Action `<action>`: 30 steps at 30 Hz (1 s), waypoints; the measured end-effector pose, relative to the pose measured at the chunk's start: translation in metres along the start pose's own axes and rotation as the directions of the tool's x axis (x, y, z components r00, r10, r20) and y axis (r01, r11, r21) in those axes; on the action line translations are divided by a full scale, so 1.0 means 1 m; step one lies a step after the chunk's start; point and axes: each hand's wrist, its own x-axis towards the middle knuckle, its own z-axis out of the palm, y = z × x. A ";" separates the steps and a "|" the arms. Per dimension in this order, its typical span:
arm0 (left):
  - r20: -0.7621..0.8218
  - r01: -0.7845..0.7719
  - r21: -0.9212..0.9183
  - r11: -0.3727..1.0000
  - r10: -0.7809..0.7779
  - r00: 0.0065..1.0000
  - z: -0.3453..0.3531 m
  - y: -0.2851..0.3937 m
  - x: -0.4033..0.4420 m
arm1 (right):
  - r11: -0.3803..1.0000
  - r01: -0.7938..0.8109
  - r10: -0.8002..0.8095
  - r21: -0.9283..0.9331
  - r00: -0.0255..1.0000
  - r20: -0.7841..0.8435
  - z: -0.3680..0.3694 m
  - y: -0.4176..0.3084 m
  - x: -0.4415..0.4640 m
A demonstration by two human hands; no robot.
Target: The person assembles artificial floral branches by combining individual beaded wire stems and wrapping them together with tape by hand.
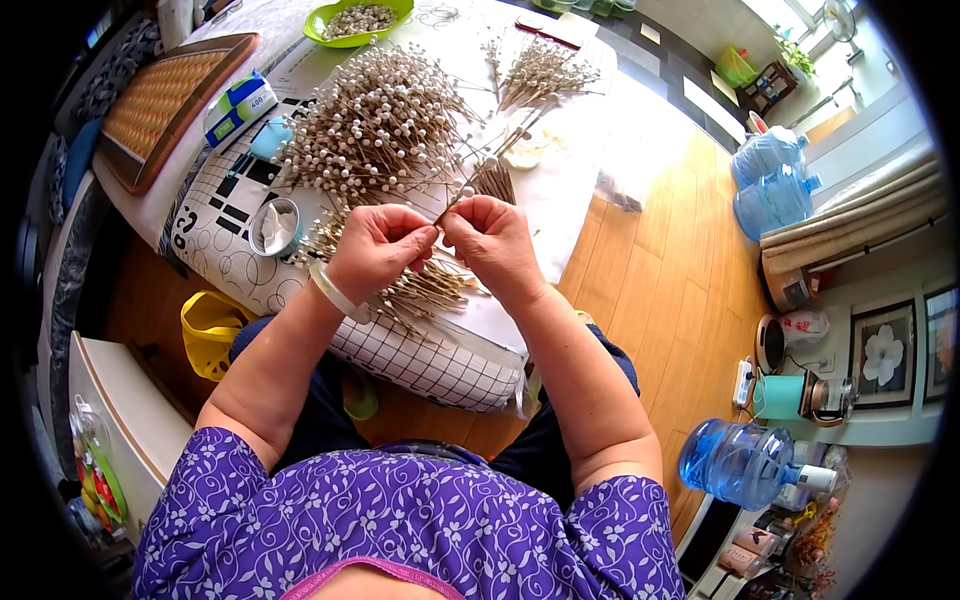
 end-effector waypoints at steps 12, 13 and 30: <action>-0.054 -0.295 0.477 0.828 0.363 0.930 0.002 0.007 -0.006 | 0.995 0.086 -0.088 0.046 0.996 0.032 0.001 0.002 0.000; -0.040 -0.313 0.480 0.820 0.377 0.925 0.001 0.006 -0.005 | 0.995 0.102 -0.103 0.011 0.994 0.034 0.001 0.002 0.001; 0.094 0.126 -0.264 0.956 -0.104 0.990 -0.004 0.006 -0.003 | 0.991 0.133 -0.135 0.028 0.988 0.075 -0.001 0.004 0.001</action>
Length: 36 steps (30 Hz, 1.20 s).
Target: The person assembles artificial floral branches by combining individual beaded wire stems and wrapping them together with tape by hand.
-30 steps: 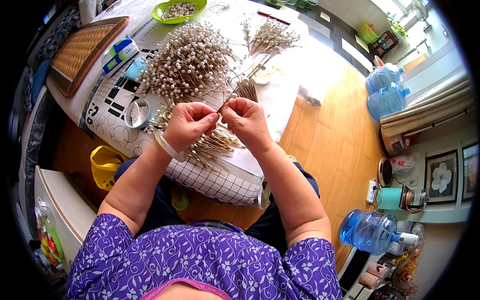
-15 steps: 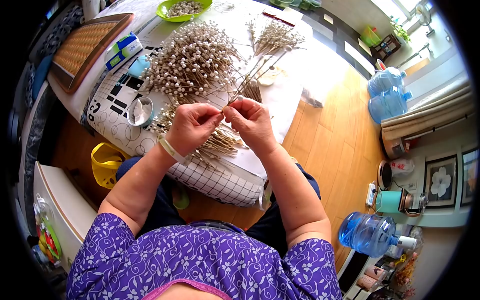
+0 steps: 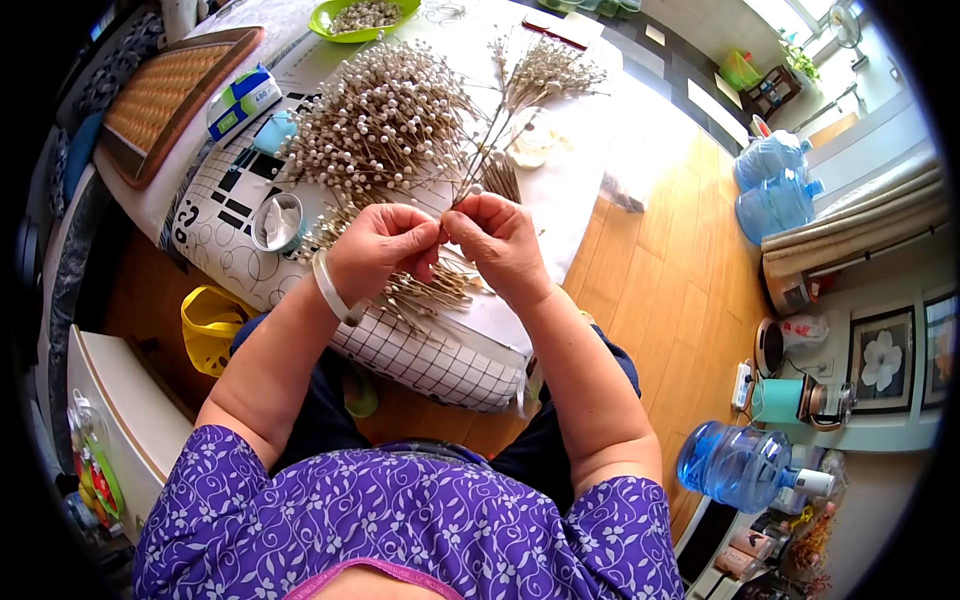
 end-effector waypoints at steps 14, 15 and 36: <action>-0.106 -0.142 0.365 0.920 0.193 0.975 0.002 0.000 -0.001 | 0.981 -0.188 0.185 0.049 0.981 0.062 -0.006 -0.008 0.003; -0.096 -0.159 0.410 0.898 0.216 0.972 0.001 0.000 -0.001 | 0.980 -0.197 0.195 0.035 0.980 0.048 -0.006 -0.008 0.003; -0.030 -0.016 0.179 0.984 0.022 0.999 -0.002 -0.002 0.002 | 0.996 -0.065 0.063 -0.063 0.997 -0.035 0.006 -0.007 -0.001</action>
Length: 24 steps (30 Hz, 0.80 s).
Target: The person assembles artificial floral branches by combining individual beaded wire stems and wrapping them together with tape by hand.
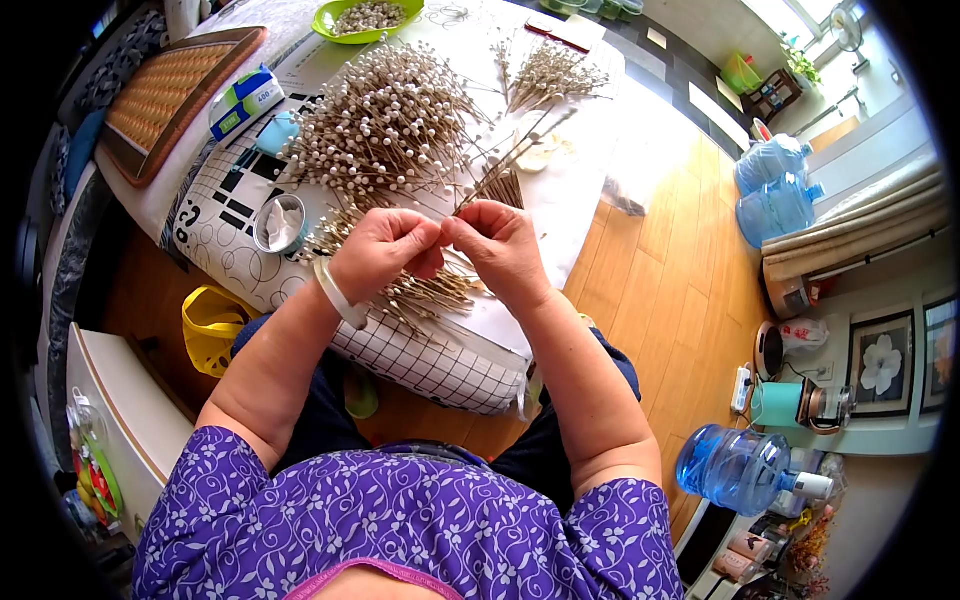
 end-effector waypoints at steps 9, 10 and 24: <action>0.075 0.057 -0.103 0.993 -0.049 0.996 -0.002 0.002 -0.002 | 0.997 -0.079 0.079 -0.004 0.992 0.095 -0.012 -0.006 0.000; 0.066 0.048 -0.127 0.991 -0.040 0.997 -0.001 0.001 -0.003 | 0.997 -0.080 0.080 -0.002 0.992 0.095 -0.012 -0.004 0.000; 0.074 0.037 -0.077 0.996 -0.031 0.997 0.001 0.002 -0.003 | 1.000 -0.029 0.029 -0.005 0.993 0.118 -0.008 -0.007 -0.004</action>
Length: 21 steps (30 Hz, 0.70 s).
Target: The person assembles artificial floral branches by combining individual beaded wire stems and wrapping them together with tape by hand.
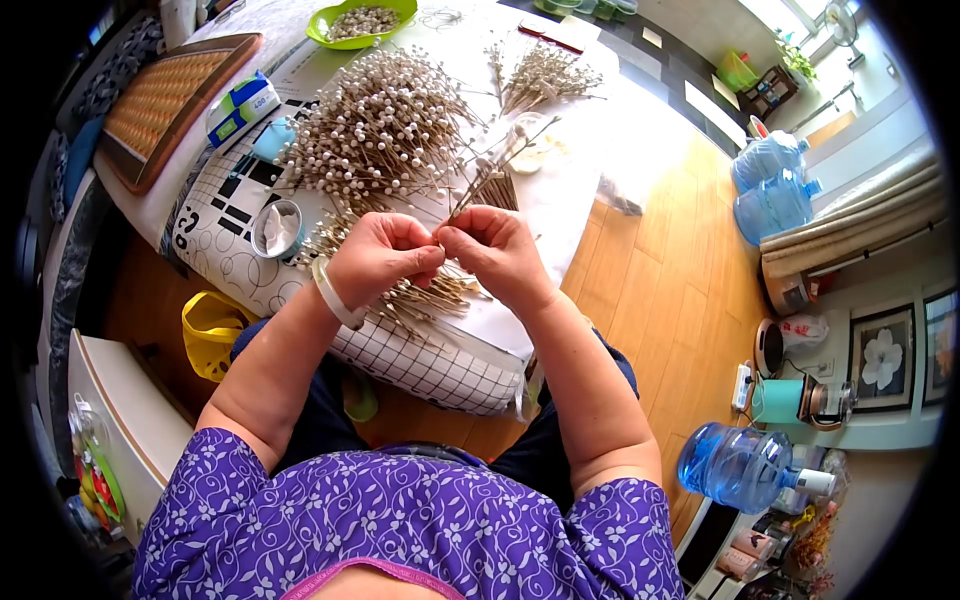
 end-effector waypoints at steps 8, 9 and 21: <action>0.069 0.033 -0.089 0.995 -0.027 0.997 -0.002 0.000 -0.001 | 0.999 -0.050 0.049 -0.022 0.998 -0.037 -0.006 0.002 0.003; 0.054 0.034 -0.100 0.994 -0.029 0.998 -0.001 0.000 -0.001 | 0.997 -0.078 0.077 -0.020 0.996 -0.049 -0.008 0.001 0.003; -0.035 -0.112 0.015 0.994 0.112 0.993 0.004 -0.011 0.005 | 0.969 0.040 -0.052 -0.245 0.998 -0.042 -0.003 -0.004 0.002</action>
